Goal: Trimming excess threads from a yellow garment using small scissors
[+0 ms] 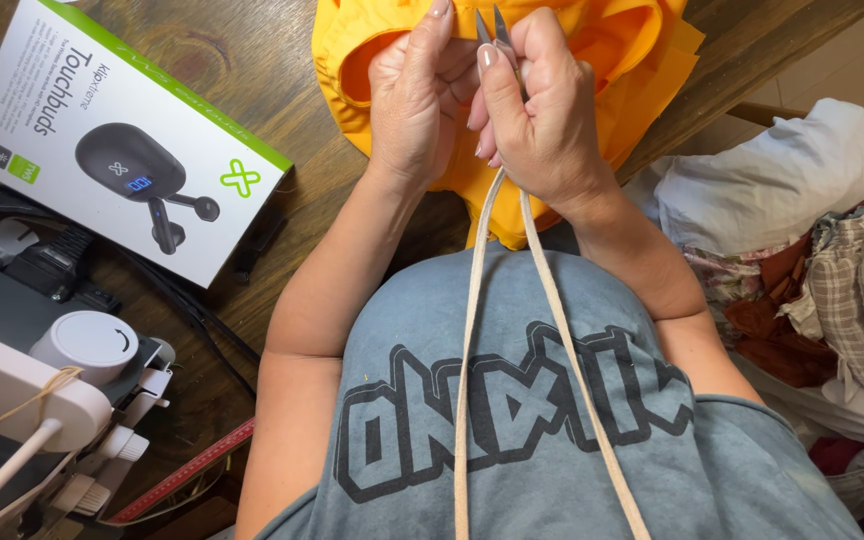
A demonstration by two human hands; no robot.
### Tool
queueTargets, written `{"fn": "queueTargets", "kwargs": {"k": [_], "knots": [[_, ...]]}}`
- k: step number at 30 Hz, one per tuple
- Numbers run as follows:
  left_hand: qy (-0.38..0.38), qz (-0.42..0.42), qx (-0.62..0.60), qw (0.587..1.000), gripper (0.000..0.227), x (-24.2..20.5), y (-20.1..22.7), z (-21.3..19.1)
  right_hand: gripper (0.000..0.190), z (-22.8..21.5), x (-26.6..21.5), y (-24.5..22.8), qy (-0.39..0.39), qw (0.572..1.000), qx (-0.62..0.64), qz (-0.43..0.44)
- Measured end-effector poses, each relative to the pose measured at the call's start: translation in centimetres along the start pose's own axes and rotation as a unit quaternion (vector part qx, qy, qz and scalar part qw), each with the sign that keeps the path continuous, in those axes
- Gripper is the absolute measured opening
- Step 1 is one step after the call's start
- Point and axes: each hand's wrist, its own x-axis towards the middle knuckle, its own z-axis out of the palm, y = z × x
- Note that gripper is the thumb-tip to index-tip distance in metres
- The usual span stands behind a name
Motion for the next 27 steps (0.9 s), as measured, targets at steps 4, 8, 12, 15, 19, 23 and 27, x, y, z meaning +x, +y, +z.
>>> {"fn": "queueTargets", "kwargs": {"k": [4, 8, 12, 15, 19, 23, 27], "knots": [[0.002, 0.004, 0.004, 1.0, 0.038, 0.0, -0.1, -0.2, 0.019, 0.0, -0.1, 0.2, 0.002, 1.0, -0.003, -0.015], [0.01, 0.0, -0.005, 1.0, 0.04, 0.0, 0.0, 0.0, 0.018, 0.1, 0.0, 0.4, 0.001, 1.0, -0.011, 0.001], [-0.017, -0.009, 0.005, 1.0, 0.039, -0.2, 0.2, 0.3, 0.019, 0.2, 0.0, 0.4, 0.009, 1.0, -0.007, -0.005], [-0.014, 0.0, 0.005, 1.0, 0.042, -0.5, 0.2, 0.7, 0.02, 0.3, 0.1, 0.1, 0.023, 1.0, 0.002, -0.016], [-0.065, -0.028, -0.03, 0.997, 0.045, -0.8, 0.4, 1.1, 0.02, 0.2, 0.0, 0.3, 0.049, 0.996, 0.064, -0.038], [-0.02, 0.009, -0.011, 1.0, 0.038, 1.0, -1.7, -2.1, 0.02, -0.9, -0.2, -0.7, 0.075, 0.989, 0.093, -0.083], [-0.021, 0.001, -0.025, 0.999, 0.035, 0.6, -1.3, -1.3, 0.019, -0.9, -0.4, 0.3, 0.013, 0.998, 0.063, -0.021]]}}
